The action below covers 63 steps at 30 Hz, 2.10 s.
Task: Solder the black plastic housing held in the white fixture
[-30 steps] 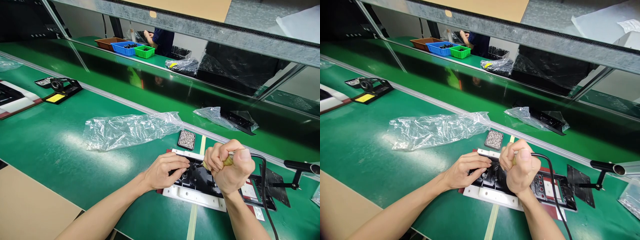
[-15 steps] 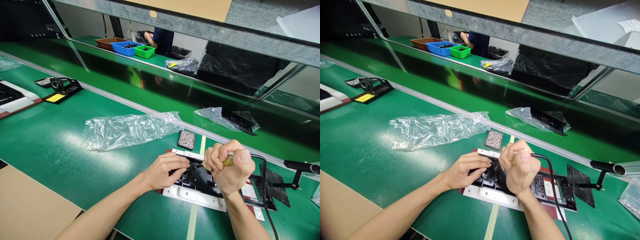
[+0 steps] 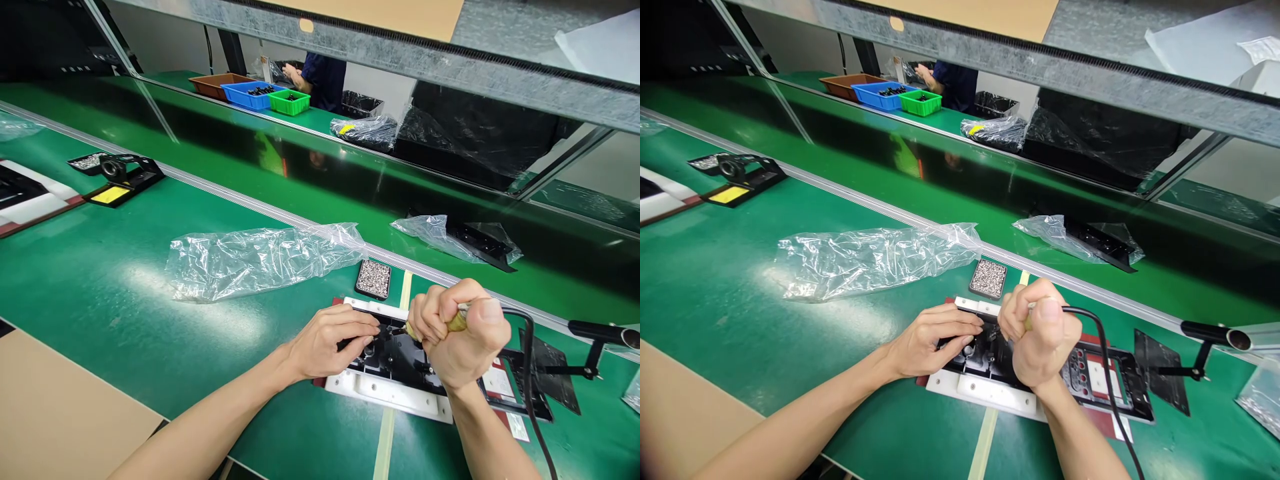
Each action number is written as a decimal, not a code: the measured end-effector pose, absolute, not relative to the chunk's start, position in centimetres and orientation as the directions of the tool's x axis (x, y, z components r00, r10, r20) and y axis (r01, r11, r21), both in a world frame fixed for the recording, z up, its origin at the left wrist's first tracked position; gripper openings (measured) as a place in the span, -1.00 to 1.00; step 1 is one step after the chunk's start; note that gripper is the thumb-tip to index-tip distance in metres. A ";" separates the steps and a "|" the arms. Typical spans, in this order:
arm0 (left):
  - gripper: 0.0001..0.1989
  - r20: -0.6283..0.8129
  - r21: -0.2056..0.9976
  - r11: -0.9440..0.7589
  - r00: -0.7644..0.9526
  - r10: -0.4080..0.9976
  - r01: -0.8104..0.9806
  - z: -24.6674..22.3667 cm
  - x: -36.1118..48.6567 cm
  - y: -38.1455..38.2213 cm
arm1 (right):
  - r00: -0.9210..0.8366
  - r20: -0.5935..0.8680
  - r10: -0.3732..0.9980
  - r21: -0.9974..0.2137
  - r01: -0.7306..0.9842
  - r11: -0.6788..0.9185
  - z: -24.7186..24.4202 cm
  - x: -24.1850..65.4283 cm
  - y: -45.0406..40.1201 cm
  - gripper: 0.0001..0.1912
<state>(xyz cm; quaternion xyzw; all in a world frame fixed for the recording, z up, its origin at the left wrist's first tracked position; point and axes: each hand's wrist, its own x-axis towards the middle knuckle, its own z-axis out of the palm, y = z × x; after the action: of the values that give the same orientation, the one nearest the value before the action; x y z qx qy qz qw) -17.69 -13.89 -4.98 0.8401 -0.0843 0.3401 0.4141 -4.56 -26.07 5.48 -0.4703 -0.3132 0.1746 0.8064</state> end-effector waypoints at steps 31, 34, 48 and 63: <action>-0.82 0.651 0.632 -0.644 0.746 0.141 -0.431 -5.2 -17.6 -13.9 | 0.726 0.351 0.592 -0.867 0.013 0.498 5.5 -4.5 -26.1 -0.47; -0.82 0.654 0.630 -0.646 0.743 0.142 -0.432 -5.2 -17.6 -13.9 | 0.730 0.355 0.584 -0.865 0.019 0.501 5.5 -4.5 -26.1 -0.47; -0.82 0.650 0.629 -0.649 0.748 0.136 -0.428 -5.0 -17.7 -13.9 | 0.739 0.341 0.582 -0.869 0.011 0.495 5.4 -4.4 -26.2 -0.47; -0.81 0.653 0.630 -0.645 0.744 0.140 -0.432 -5.1 -17.6 -13.9 | 0.703 0.369 0.608 -0.868 0.027 0.496 5.5 -4.3 -26.2 -0.52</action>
<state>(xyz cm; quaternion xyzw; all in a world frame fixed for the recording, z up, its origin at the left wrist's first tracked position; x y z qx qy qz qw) -17.65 -13.88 -5.07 0.8379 -0.0869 0.3472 0.4121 -4.34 -26.22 5.51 -0.4676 -0.3395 0.1829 0.7954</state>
